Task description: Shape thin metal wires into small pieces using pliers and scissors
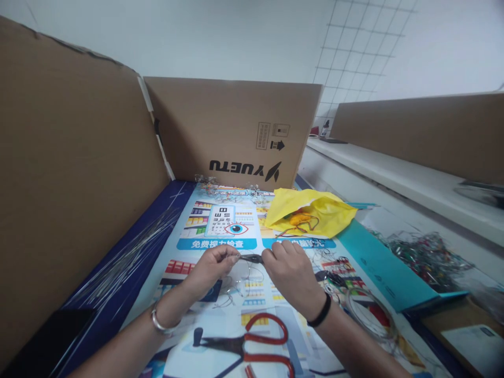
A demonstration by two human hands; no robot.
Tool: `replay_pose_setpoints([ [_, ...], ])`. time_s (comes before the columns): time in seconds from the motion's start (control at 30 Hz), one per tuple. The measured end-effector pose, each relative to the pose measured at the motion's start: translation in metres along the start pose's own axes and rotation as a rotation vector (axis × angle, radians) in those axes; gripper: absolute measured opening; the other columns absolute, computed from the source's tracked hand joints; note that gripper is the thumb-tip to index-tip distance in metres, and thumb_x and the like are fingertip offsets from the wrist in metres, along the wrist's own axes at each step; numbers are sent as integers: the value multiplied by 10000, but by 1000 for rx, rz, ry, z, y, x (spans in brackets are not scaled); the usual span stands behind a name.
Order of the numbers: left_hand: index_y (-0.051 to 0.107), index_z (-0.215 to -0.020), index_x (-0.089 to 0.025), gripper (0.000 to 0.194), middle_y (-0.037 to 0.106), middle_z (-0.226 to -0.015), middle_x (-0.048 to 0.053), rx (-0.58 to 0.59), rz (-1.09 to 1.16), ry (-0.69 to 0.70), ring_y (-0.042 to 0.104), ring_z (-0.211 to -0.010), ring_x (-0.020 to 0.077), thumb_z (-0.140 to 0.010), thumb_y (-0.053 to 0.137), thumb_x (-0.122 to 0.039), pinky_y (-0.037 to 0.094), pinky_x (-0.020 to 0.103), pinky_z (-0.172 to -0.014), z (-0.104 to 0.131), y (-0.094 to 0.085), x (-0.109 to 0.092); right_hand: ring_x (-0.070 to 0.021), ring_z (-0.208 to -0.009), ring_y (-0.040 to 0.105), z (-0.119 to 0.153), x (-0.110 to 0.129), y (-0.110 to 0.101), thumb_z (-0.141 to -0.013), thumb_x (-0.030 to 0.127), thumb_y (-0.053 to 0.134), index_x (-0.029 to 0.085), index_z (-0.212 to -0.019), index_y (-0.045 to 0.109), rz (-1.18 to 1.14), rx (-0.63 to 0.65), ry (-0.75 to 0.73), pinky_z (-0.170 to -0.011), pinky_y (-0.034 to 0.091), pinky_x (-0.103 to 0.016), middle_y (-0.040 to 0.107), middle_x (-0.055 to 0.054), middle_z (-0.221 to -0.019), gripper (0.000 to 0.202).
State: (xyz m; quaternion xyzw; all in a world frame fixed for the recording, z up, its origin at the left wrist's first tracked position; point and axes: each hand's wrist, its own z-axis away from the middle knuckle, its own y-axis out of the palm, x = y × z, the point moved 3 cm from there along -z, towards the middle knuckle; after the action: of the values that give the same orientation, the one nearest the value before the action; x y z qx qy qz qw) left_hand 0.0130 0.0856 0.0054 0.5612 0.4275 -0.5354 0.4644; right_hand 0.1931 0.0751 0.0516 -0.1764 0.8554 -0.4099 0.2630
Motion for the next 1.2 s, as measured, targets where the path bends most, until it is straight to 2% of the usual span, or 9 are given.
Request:
replay_pose_setpoints([
  [0.3, 569, -767, -158, 217, 413, -517, -74, 1, 18, 12, 303, -442, 48, -719, 616, -364, 238, 189, -426, 1, 1, 0, -187, -698, 381, 0, 2, 6, -805, 186, 540, 209, -729, 519, -24, 54, 44, -645, 218, -321, 495, -31, -699, 82],
  [0.57, 553, -734, -161, 202, 406, -515, -77, -10, 20, -14, 315, -430, 45, -722, 612, -354, 236, 185, -420, 2, 4, -2, -186, -714, 431, 2, 3, 11, -817, 229, 540, 203, -730, 530, -72, 105, 73, -633, 227, -306, 525, -33, -702, 92],
  [0.73, 552, -736, -159, 196, 412, -522, -76, -4, -2, -14, 319, -429, 44, -720, 609, -346, 240, 180, -416, 2, 4, -1, -176, -699, 483, 2, 4, 17, -809, 251, 548, 199, -749, 547, -110, 186, 112, -611, 244, -286, 561, -32, -712, 80],
  [0.9, 563, -735, -157, 221, 415, -538, -75, -12, -70, -32, 329, -430, 41, -709, 619, -370, 266, 178, -422, 0, 2, 1, -149, -655, 533, 3, 3, 20, -821, 348, 538, 206, -770, 563, -176, 311, 158, -552, 237, -256, 600, -18, -716, 153],
  [1.03, 559, -750, -159, 252, 458, -574, -61, 43, -102, -56, 382, -426, 44, -710, 617, -401, 290, 180, -423, -2, 1, 1, -150, -667, 557, 3, 0, 21, -828, 412, 515, 212, -789, 573, -187, 375, 178, -532, 234, -243, 617, -17, -735, 212],
  [1.13, 584, -804, -159, 275, 526, -618, -32, 111, -94, -55, 473, -460, 68, -727, 598, -423, 362, 201, -468, -2, 2, -2, -157, -686, 563, 2, -3, 21, -838, 394, 504, 210, -794, 577, -175, 373, 182, -540, 250, -242, 621, -23, -748, 202],
  [1.2, 604, -848, -154, 308, 584, -685, 2, 117, -107, -39, 525, -514, 93, -739, 580, -441, 412, 228, -519, -2, 2, -4, -158, -697, 564, 2, -3, 21, -837, 374, 507, 207, -795, 578, -170, 372, 183, -550, 262, -243, 621, -27, -752, 187],
])
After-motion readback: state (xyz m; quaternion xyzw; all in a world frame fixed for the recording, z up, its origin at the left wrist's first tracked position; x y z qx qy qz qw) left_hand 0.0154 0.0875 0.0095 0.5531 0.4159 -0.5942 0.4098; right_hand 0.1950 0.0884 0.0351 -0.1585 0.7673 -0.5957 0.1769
